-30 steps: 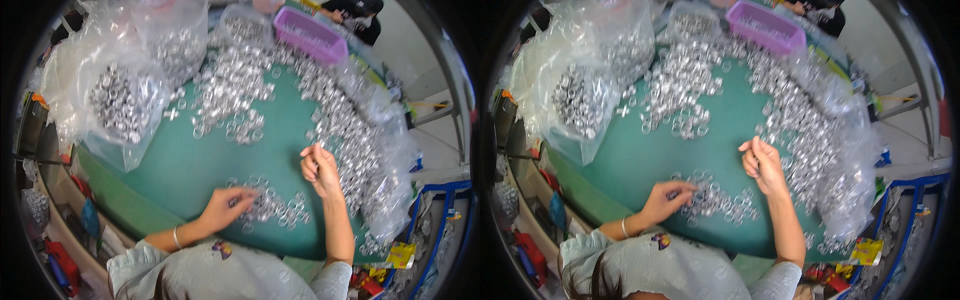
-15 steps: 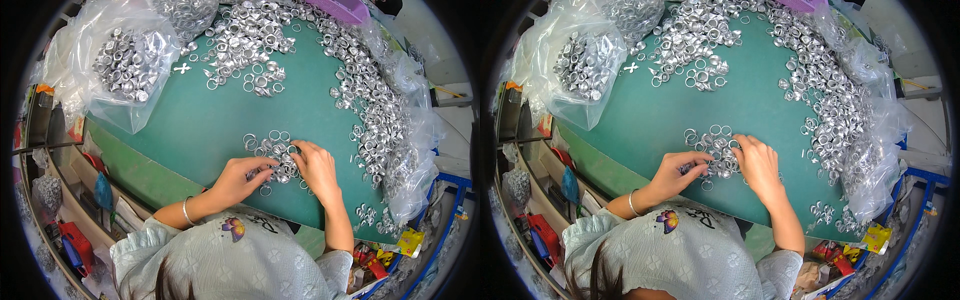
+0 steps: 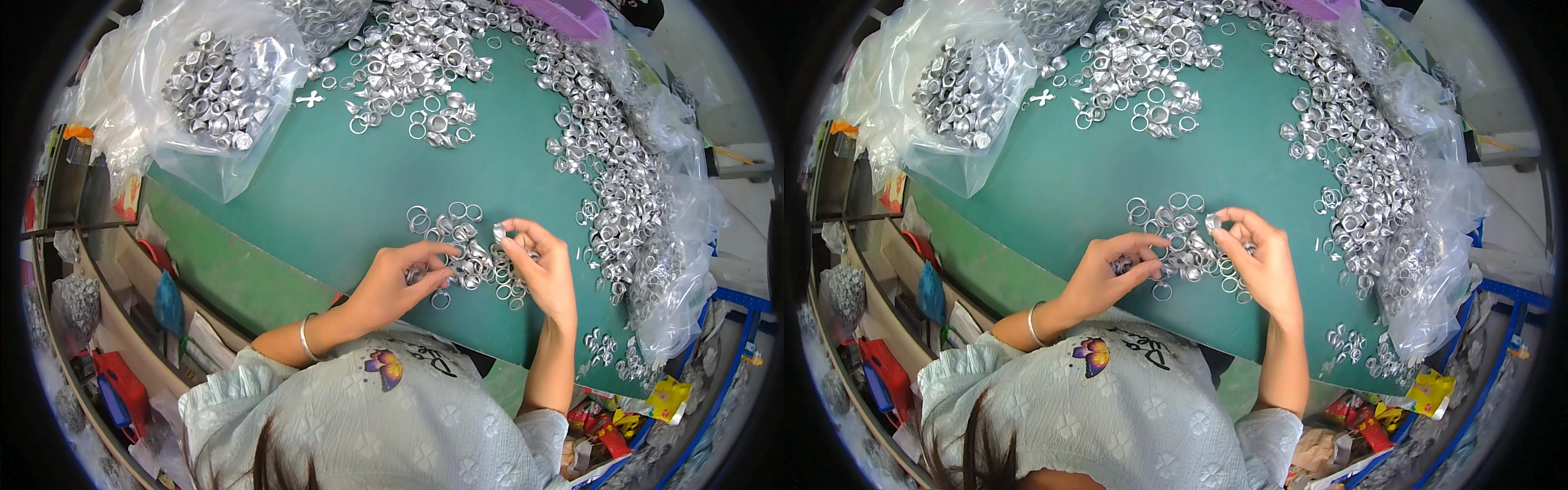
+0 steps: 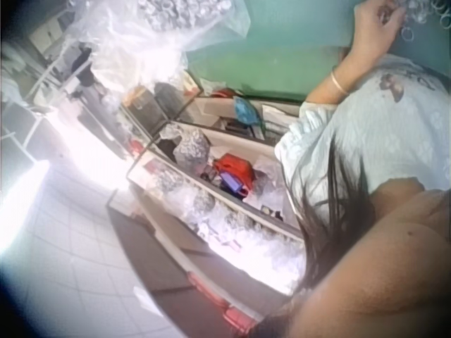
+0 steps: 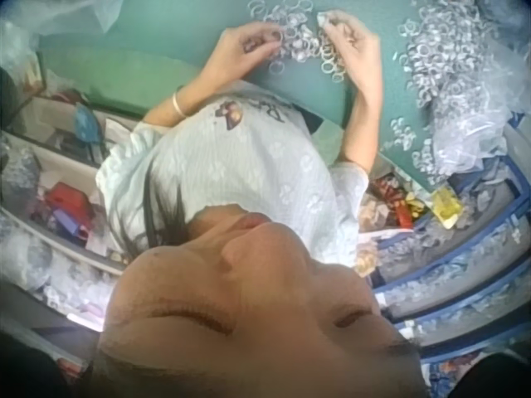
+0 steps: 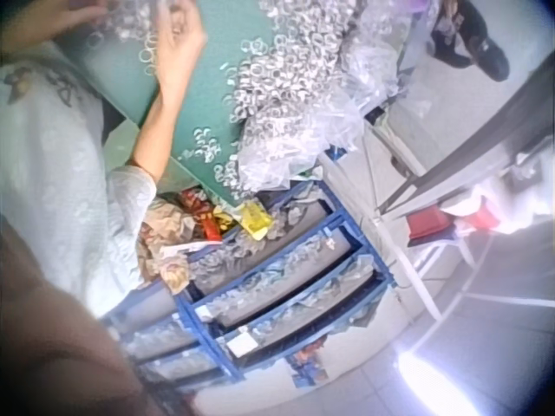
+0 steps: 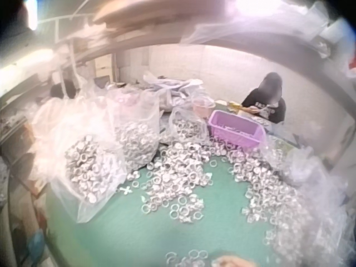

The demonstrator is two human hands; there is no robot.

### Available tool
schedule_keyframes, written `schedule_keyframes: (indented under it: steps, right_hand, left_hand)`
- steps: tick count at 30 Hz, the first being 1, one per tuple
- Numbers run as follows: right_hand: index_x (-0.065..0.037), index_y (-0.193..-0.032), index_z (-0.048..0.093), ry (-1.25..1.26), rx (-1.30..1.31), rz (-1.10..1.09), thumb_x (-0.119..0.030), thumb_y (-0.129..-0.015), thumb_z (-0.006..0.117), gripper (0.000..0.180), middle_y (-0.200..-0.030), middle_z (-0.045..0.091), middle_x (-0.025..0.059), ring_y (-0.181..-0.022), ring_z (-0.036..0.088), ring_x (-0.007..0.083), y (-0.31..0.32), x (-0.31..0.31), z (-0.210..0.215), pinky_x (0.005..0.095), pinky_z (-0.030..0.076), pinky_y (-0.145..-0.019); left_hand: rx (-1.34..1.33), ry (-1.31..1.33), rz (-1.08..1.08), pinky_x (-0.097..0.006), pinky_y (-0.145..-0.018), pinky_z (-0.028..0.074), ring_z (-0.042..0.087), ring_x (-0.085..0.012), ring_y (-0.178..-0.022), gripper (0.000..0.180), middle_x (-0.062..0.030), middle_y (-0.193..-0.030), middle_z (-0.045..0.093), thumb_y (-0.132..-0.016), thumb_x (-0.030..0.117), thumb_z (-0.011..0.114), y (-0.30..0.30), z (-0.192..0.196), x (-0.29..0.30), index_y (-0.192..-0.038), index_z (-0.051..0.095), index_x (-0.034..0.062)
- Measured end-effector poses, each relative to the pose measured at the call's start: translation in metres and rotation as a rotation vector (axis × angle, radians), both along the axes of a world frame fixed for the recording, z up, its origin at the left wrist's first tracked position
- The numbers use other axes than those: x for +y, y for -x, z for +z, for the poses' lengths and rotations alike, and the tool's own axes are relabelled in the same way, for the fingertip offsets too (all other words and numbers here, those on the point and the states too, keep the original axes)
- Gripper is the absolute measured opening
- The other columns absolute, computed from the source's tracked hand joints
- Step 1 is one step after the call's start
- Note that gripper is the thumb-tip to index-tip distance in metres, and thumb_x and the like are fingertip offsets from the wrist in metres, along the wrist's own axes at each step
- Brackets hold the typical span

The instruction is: The person sorts small metal rings and hardware components on a table, handling them one at a time or in small handfuls, and moving them between bags and the table surface.

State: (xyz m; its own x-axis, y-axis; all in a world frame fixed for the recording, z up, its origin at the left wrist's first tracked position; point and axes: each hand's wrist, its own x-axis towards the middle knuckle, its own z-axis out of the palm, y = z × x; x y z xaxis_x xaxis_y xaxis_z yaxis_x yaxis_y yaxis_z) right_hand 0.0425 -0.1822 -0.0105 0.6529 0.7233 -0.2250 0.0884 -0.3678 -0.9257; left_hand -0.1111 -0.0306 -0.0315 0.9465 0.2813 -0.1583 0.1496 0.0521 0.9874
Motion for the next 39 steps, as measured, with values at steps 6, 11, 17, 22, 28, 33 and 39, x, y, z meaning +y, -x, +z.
schedule_keyframes:
  steps: [6,11,17,22,28,33,39]
  right_hand:
    - [0.002,-0.112,0.051,-0.461,1.010,0.007,-0.011,-0.089,0.049,0.027,-0.059,0.040,-0.0021,-0.044,0.031,0.0052,0.044,-0.012,-0.012,0.0188,0.023,-0.039]
    - [0.000,-0.112,0.051,-0.536,1.081,0.002,-0.012,-0.090,0.047,0.026,-0.057,0.036,-0.0023,-0.043,0.031,0.0050,0.060,-0.013,-0.018,0.0187,0.023,-0.039]
    - [0.002,-0.109,0.053,-0.430,0.864,-0.136,-0.009,-0.086,0.052,0.025,-0.061,0.046,-0.0010,-0.045,0.034,0.0037,0.069,-0.009,-0.006,0.0176,0.025,-0.040]
    - [0.003,-0.103,0.056,-0.358,0.399,-0.065,-0.003,-0.082,0.055,0.022,-0.064,0.050,-0.0032,-0.050,0.037,0.0015,0.076,-0.007,-0.003,0.0162,0.026,-0.043]
    - [0.004,-0.106,0.053,-0.525,0.749,-0.121,-0.011,-0.087,0.050,0.024,-0.059,0.041,-0.0030,-0.045,0.033,0.0040,0.072,-0.016,-0.008,0.0182,0.024,-0.040]
    - [0.003,-0.102,0.050,-0.635,1.268,-0.243,-0.022,-0.093,0.041,0.028,-0.059,0.037,0.0005,-0.040,0.031,0.0064,0.067,-0.025,-0.017,0.0188,0.023,-0.036]
    - [0.000,-0.099,0.052,-0.476,1.149,-0.224,-0.021,-0.093,0.042,0.025,-0.059,0.039,-0.0017,-0.041,0.031,0.0048,0.073,-0.017,-0.013,0.0175,0.023,-0.036]
  left_hand:
    - [-0.137,0.096,0.004,-0.019,-0.054,0.040,0.050,-0.0048,-0.059,0.038,-0.0025,-0.074,0.060,-0.073,-0.001,0.067,0.001,0.004,-0.007,-0.109,0.057,0.0030]
    - [-0.222,-0.081,-0.043,-0.020,-0.054,0.040,0.048,-0.0043,-0.061,0.049,-0.0011,-0.075,0.057,-0.069,0.000,0.071,0.002,0.000,-0.009,-0.114,0.054,0.0042]
    - [-0.194,0.042,-0.038,-0.020,-0.054,0.040,0.046,-0.0045,-0.060,0.067,-0.0012,-0.077,0.054,-0.061,0.005,0.078,0.004,0.009,-0.011,-0.121,0.048,0.0069]
    - [-0.186,-0.023,-0.071,-0.022,-0.056,0.041,0.047,-0.0078,-0.062,0.073,-0.0018,-0.078,0.053,-0.057,0.012,0.081,0.004,0.014,-0.011,-0.122,0.047,0.0103]
    - [-0.183,-0.025,-0.093,-0.020,-0.056,0.039,0.046,-0.0043,-0.061,0.064,-0.0002,-0.077,0.053,-0.062,0.005,0.077,0.004,0.012,-0.011,-0.120,0.049,0.0064]
    - [-0.082,0.133,-0.098,-0.019,-0.059,0.039,0.048,-0.0043,-0.063,0.049,-0.0003,-0.075,0.053,-0.070,0.000,0.069,0.003,0.002,-0.009,-0.116,0.052,0.0047]
    - [-0.198,-0.141,-0.085,-0.020,-0.057,0.039,0.047,-0.0057,-0.061,0.041,-0.0011,-0.073,0.052,-0.070,0.001,0.070,-0.003,0.006,-0.013,-0.109,0.058,0.0048]
